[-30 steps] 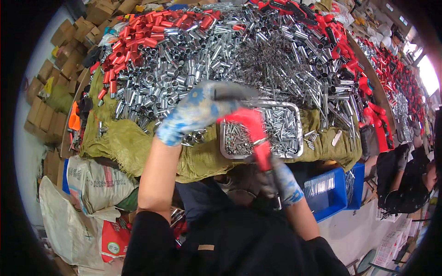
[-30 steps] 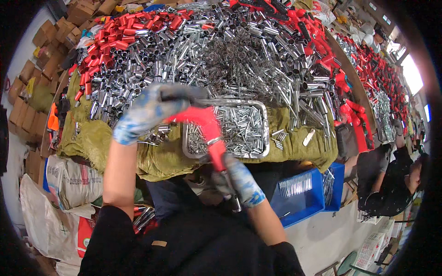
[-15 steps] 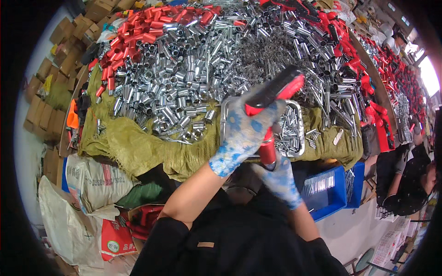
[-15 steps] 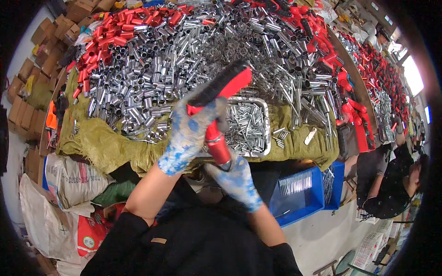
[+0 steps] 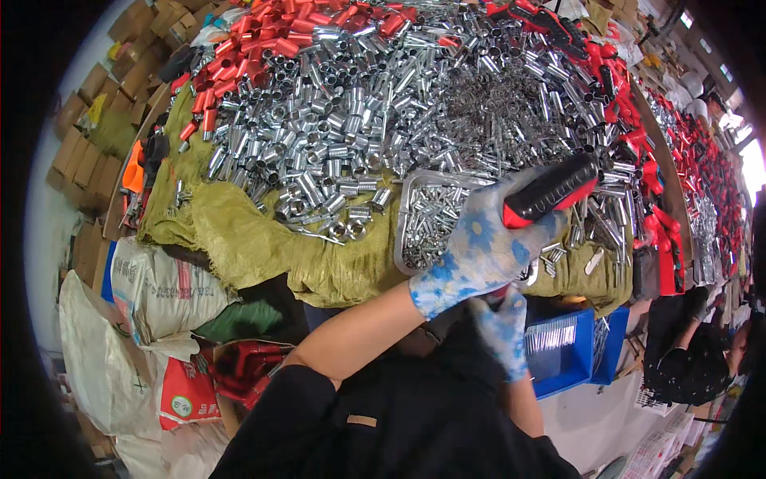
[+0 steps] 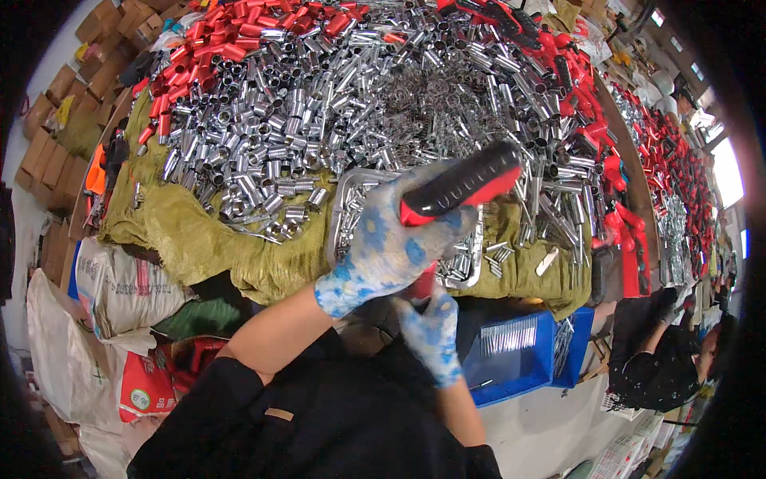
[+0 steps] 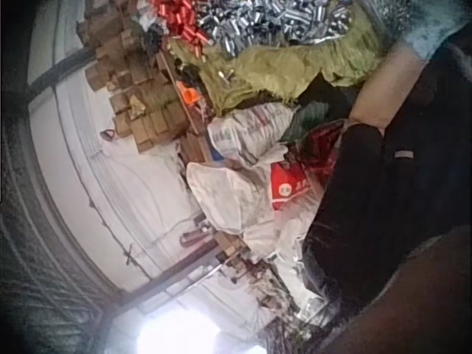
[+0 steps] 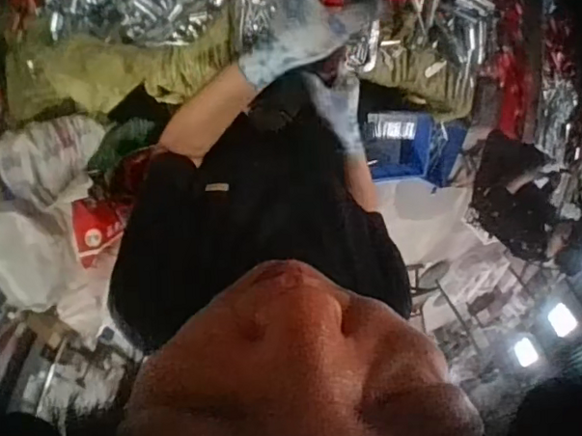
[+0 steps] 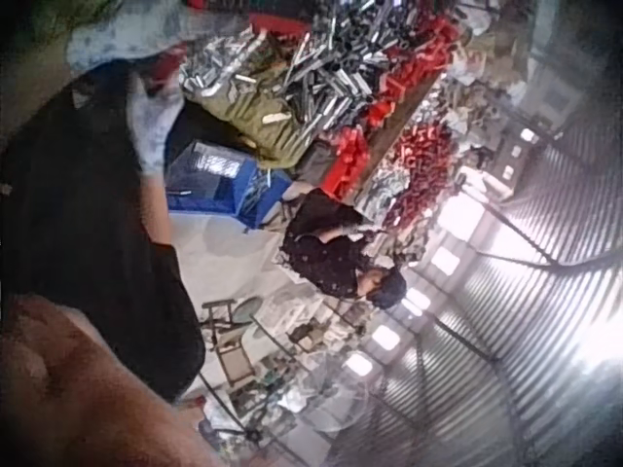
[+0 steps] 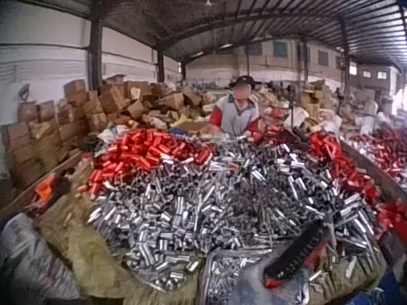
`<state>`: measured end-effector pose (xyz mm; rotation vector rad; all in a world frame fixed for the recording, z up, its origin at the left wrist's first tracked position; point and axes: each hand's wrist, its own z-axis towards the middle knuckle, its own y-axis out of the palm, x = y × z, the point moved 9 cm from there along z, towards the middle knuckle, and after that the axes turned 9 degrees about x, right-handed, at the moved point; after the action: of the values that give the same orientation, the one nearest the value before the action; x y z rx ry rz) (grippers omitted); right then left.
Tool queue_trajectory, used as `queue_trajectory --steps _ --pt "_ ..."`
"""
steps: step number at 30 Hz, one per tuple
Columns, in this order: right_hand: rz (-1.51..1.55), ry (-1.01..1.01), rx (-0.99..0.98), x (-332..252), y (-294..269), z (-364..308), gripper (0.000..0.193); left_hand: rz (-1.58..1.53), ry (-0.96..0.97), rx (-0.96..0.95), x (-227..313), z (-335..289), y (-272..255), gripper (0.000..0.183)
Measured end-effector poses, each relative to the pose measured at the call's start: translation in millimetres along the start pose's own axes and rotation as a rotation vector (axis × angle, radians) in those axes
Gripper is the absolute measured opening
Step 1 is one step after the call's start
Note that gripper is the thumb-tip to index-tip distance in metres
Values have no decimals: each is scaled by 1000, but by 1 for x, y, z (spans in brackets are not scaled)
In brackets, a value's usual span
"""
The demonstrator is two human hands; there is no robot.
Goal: Assembling small metal hardware components with red handles at a manufacturing workstation.
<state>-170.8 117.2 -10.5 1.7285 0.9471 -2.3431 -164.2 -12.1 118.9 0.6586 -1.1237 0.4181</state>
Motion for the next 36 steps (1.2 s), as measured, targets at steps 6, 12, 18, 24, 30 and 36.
queue_trajectory --steps 6,12,18,24,30,36 --pt "387 333 -191 13 16 -9 15 -97 -443 -194 -45 4 8 52" --pt "544 586 -65 54 24 -20 10 925 467 -163 -35 34 -19 61" --pt "992 321 17 38 2 -7 42 1592 -60 78 -92 85 -154 33" --pt "885 305 -22 38 14 -5 80 1555 -147 57 -101 96 -154 36" --pt "1012 208 113 48 -6 0 73 1277 130 -63 -53 62 -135 38" --pt "1081 258 94 52 0 -1 65 942 332 -606 -39 -49 -77 26"
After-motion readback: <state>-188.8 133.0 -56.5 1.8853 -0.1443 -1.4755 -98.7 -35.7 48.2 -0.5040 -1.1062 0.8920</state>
